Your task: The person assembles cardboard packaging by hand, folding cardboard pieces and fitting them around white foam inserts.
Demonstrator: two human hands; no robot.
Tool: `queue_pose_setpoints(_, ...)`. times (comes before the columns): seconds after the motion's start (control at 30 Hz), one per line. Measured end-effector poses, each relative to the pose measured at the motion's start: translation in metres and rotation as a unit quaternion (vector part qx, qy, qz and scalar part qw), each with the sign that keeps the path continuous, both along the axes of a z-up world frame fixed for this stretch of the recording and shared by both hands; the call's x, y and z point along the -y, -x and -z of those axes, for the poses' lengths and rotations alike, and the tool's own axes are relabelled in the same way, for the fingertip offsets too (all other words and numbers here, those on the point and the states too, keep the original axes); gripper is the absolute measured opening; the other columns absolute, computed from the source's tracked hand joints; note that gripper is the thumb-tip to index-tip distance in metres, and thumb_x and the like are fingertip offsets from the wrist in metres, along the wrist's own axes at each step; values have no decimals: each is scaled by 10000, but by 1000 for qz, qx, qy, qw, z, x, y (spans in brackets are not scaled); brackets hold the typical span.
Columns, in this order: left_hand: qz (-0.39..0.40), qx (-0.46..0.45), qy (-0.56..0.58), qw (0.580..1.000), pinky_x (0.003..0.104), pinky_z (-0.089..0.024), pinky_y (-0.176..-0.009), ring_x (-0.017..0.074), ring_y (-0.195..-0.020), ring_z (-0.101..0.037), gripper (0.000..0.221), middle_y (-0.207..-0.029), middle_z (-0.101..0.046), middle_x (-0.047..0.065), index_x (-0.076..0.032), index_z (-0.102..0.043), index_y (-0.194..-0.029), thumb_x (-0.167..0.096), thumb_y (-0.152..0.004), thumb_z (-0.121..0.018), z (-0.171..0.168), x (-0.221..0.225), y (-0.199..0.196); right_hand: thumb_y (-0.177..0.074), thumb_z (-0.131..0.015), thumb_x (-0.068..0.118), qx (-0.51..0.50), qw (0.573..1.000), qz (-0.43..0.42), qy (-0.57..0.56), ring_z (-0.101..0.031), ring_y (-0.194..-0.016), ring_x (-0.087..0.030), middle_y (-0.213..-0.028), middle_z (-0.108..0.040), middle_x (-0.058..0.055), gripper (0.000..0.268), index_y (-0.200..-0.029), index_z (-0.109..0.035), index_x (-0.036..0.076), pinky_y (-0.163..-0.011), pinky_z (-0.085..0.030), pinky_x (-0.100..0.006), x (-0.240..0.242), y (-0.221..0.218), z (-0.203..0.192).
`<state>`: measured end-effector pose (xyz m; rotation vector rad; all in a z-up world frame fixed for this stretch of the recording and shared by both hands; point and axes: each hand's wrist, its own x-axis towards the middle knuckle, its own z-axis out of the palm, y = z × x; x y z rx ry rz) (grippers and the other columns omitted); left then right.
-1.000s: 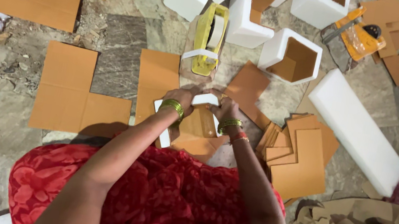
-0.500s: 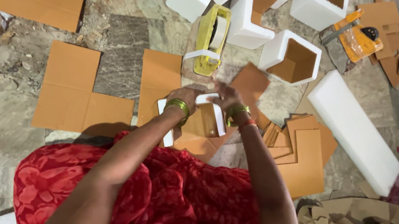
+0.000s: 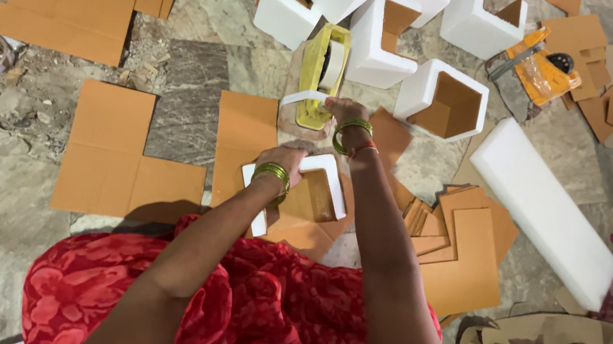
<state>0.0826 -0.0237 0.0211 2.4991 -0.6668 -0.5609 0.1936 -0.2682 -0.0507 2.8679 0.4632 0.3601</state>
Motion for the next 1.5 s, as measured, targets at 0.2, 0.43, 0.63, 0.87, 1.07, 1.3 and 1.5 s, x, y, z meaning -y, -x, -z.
queue_pose_setpoints(0.2, 0, -4, -16, 1000, 461, -545, -952, 302, -1122, -678, 380, -1172, -726, 116, -171, -658, -1255, -196, -877, -683, -7, -2, 2, -889, -818, 287, -148, 623, 349, -684, -519, -738, -97, -833, -663, 26, 330, -1122, -780, 57, -631, -449, -259, -28, 67, -48)
queue_pose_setpoints(0.43, -20, -18, 7, 1000, 449, -534, -955, 302, -1122, -676, 381, -1185, -716, 114, -198, -674, -1246, -209, -867, -714, -19, -5, 1, -958, -541, 326, -239, 292, 288, -880, -650, -678, -248, -847, -700, -137, 338, -996, -673, 17, -644, -553, -353, -61, 188, -56)
queue_pose_setpoints(0.63, -15, -10, -12, 1000, 448, -537, -951, 289, -1126, -678, 406, -1194, -721, 93, -224, -680, -1265, -171, -862, -700, -22, -4, 0, -945, -483, 160, -176, 320, 303, -880, -678, -660, -252, -831, -653, -103, 127, -1026, -556, 95, -639, -633, -410, -105, 227, -54)
queue_pose_setpoints(0.87, -1, -18, -20, 1000, 447, -548, -943, 287, -1111, -687, 459, -1177, -731, 82, -222, -668, -1281, -184, -827, -717, -23, -5, -2, -999, -533, -50, -41, 630, 280, -723, -706, -698, -138, -848, -697, -92, 124, -1053, -633, 0, -643, -620, -293, -135, 253, 9)
queue_pose_setpoints(1.07, 36, -34, -40, 998, 454, -535, -956, 301, -1127, -671, 601, -1199, -711, 102, -226, -618, -1339, -362, -785, -807, -17, -5, -5, -1022, -571, 6, 13, 675, 267, -688, -647, -723, -125, -861, -700, -85, 96, -1054, -658, -21, -653, -545, -270, -131, 222, 94)
queue_pose_setpoints(1.3, 55, -36, -28, 997, 449, -528, -978, 286, -1113, -681, 642, -1199, -723, 76, -241, -628, -1333, -433, -749, -814, -21, -10, -10, -1007, -509, 7, 28, 684, 268, -678, -643, -759, -187, -891, -703, -134, 137, -1032, -641, -19, -657, -550, -331, -137, 211, 113)
queue_pose_setpoints(1.5, 15, -23, -59, 998, 448, -539, -972, 274, -1101, -698, 495, -1168, -743, 70, -231, -658, -1295, -419, -851, -771, -25, -4, -1, -981, -582, 125, 26, 776, 322, -541, -708, -814, -326, -864, -722, -176, 140, -1029, -645, 9, -702, -558, -437, -144, 214, 86)
